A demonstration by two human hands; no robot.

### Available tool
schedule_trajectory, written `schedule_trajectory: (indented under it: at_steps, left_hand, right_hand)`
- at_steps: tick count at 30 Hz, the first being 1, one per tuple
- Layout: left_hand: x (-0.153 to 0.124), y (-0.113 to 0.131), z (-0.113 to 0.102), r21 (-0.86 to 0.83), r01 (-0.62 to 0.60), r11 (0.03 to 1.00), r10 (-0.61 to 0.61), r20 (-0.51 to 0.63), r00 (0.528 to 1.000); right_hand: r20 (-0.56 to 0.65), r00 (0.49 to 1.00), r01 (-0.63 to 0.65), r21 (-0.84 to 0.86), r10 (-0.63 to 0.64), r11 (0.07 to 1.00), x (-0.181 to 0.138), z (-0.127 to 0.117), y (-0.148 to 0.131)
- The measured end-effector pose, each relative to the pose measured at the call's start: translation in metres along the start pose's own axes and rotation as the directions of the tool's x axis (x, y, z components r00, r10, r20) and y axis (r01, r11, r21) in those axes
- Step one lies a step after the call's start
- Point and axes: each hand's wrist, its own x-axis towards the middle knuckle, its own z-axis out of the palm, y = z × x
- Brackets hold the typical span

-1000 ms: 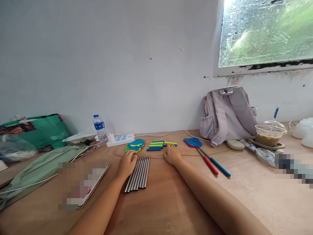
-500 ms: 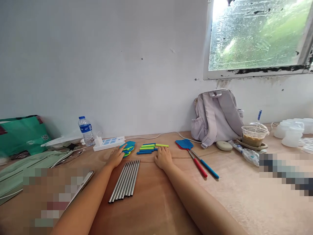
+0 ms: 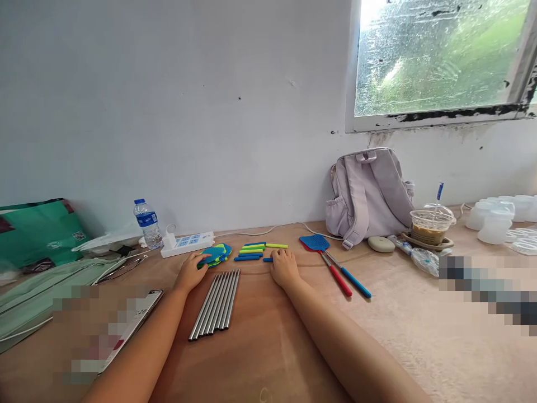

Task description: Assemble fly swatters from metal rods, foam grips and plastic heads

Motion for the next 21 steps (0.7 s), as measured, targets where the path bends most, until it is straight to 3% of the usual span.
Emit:
schedule_trajectory:
  at_steps: [7, 11, 13, 17, 21]
  left_hand:
    - [-0.014, 0.012, -0.010, -0.010, 0.070, 0.997, -0.071, -0.184, 0.980]
    - [-0.037, 0.022, -0.029, -0.001, 0.079, 0.997, -0.075, -0.345, 0.936]
    - [-0.050, 0.027, -0.041, 0.045, 0.067, 0.997, -0.045, -0.372, 0.927]
    - [-0.065, 0.038, -0.063, 0.256, 0.032, 0.966, 0.036, -0.255, 0.966]
    - [-0.064, 0.051, -0.070, 0.361, -0.030, 0.932, 0.060, -0.070, 0.996]
  right_hand:
    - [0.012, 0.999, 0.041, 0.050, -0.041, 0.998, -0.003, 0.002, 0.006]
    - [0.021, 0.997, 0.069, 0.088, -0.071, 0.994, -0.009, 0.001, 0.009]
    - [0.019, 0.996, 0.087, 0.111, -0.089, 0.990, -0.015, -0.002, 0.008]
    - [0.009, 0.991, 0.127, 0.156, -0.130, 0.980, -0.029, -0.011, 0.002]
    - [0.027, 0.984, 0.170, 0.177, -0.177, 0.969, -0.043, -0.018, -0.003]
